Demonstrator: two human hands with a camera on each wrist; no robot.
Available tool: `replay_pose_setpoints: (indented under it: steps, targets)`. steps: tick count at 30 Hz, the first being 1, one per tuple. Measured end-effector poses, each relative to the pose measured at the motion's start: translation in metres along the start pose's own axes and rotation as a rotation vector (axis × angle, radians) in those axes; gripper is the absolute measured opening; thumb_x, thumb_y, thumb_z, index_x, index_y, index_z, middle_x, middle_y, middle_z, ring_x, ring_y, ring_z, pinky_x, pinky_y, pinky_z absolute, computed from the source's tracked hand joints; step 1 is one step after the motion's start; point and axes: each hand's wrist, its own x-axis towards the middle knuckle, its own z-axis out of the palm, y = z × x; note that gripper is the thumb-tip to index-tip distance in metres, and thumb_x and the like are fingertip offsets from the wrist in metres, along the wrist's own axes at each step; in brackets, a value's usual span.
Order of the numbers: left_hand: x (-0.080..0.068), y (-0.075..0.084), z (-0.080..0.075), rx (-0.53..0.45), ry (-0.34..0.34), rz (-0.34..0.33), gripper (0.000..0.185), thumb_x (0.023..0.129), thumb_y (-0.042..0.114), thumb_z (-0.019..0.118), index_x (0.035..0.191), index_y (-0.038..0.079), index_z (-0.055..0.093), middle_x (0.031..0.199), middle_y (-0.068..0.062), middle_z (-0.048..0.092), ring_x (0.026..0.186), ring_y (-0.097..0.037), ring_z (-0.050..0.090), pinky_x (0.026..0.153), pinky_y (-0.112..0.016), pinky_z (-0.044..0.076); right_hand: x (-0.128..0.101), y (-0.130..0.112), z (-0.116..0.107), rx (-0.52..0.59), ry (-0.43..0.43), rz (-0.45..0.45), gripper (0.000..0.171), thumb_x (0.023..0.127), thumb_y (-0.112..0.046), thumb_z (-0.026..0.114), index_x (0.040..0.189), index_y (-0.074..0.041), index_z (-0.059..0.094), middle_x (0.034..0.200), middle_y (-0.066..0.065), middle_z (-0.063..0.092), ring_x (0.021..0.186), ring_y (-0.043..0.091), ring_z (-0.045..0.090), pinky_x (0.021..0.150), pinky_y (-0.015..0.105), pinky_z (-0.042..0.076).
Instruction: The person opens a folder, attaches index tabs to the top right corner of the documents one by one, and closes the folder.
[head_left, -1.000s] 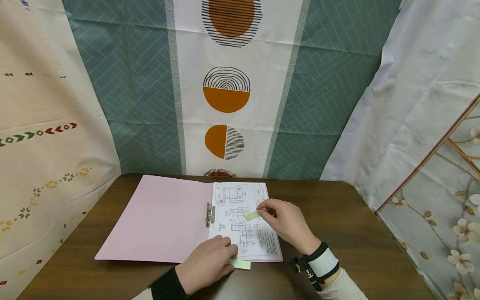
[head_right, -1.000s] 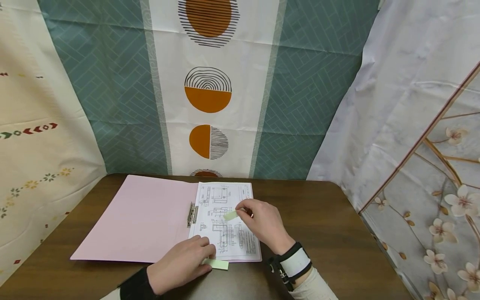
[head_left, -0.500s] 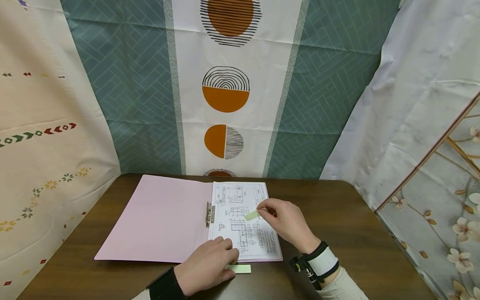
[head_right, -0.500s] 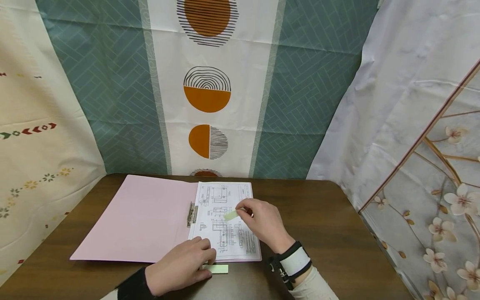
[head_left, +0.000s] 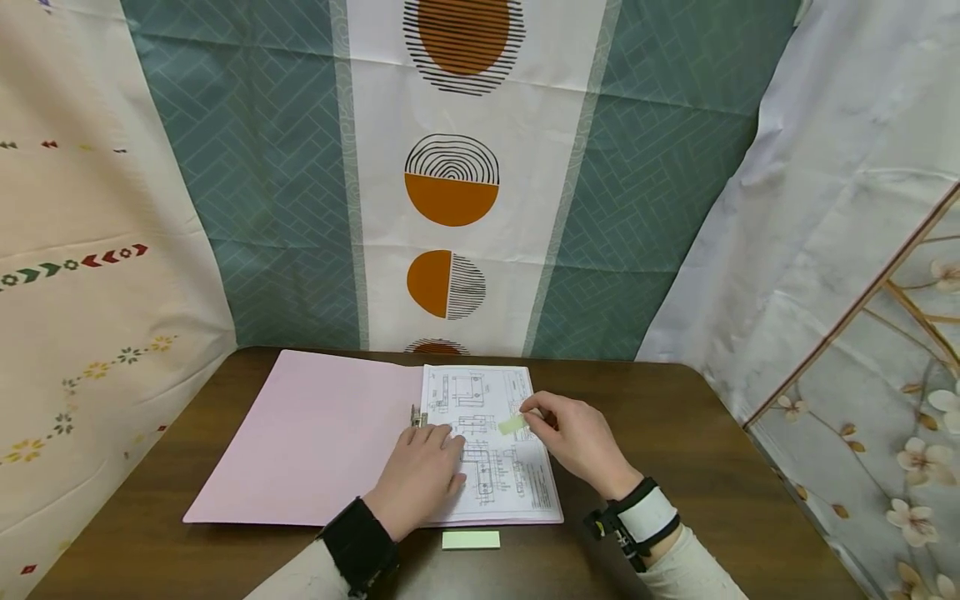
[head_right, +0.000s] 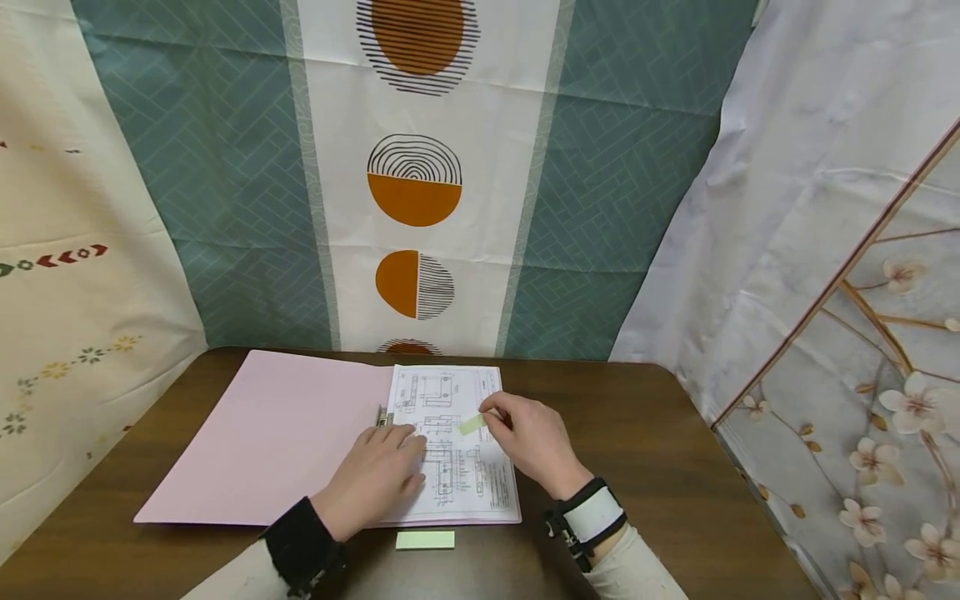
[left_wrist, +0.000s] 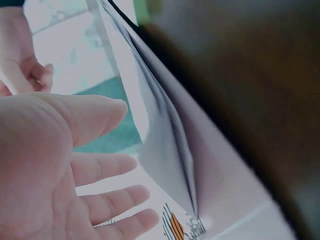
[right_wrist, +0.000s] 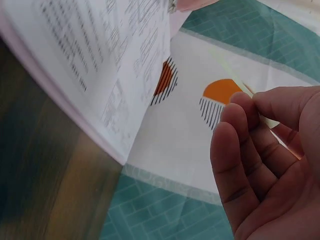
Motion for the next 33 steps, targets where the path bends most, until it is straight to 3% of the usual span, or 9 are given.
replay_pose_setpoints:
  steps: [4,11,18,26,33]
  targets:
    - [0.007,-0.004,0.004,0.001,-0.014,-0.053,0.048,0.096,0.033,0.086,0.130,-0.001,0.075,0.137,-0.024,0.069,0.132,-0.045,0.063,0.112,-0.070,0.044,0.004,0.010,-0.002,-0.002,-0.017,0.045,0.011,0.104,-0.018,0.080,0.114,-0.022,0.077,0.085,-0.011,0.064,0.072,0.011,0.056,0.060,0.029,0.048]
    - [0.010,-0.008,0.004,-0.038,-0.106,-0.052,0.041,0.101,0.033,0.081,0.124,-0.001,0.076,0.132,-0.021,0.072,0.126,-0.041,0.067,0.107,-0.064,0.049,0.015,0.031,-0.001,-0.032,-0.037,0.063,0.009,0.104,-0.018,0.079,0.110,-0.021,0.073,0.085,-0.009,0.065,0.072,0.014,0.057,0.063,0.033,0.049]
    - [0.011,-0.015,0.001,-0.044,-0.110,-0.048,0.029,0.100,0.026,0.082,0.113,0.002,0.076,0.116,-0.016,0.074,0.114,-0.037,0.071,0.100,-0.058,0.054,0.033,0.052,0.005,-0.149,-0.033,0.014,0.008,0.103,-0.018,0.082,0.105,-0.017,0.074,0.085,-0.007,0.069,0.069,0.014,0.055,0.065,0.034,0.048]
    - [0.013,-0.016,0.000,-0.003,-0.115,-0.063,0.031,0.100,0.027,0.082,0.116,0.002,0.077,0.108,-0.016,0.072,0.107,-0.037,0.072,0.095,-0.059,0.055,0.058,0.080,0.013,-0.261,-0.009,-0.093,0.010,0.100,-0.012,0.083,0.103,-0.014,0.074,0.088,-0.001,0.075,0.065,0.011,0.054,0.064,0.034,0.051]
    - [0.013,-0.016,0.002,0.016,-0.110,-0.067,0.029,0.100,0.028,0.082,0.115,0.003,0.077,0.105,-0.014,0.071,0.103,-0.036,0.072,0.090,-0.056,0.056,0.076,0.087,0.024,-0.277,0.027,-0.136,0.016,0.098,-0.007,0.084,0.114,-0.011,0.082,0.106,0.003,0.082,0.082,0.018,0.073,0.077,0.041,0.062]
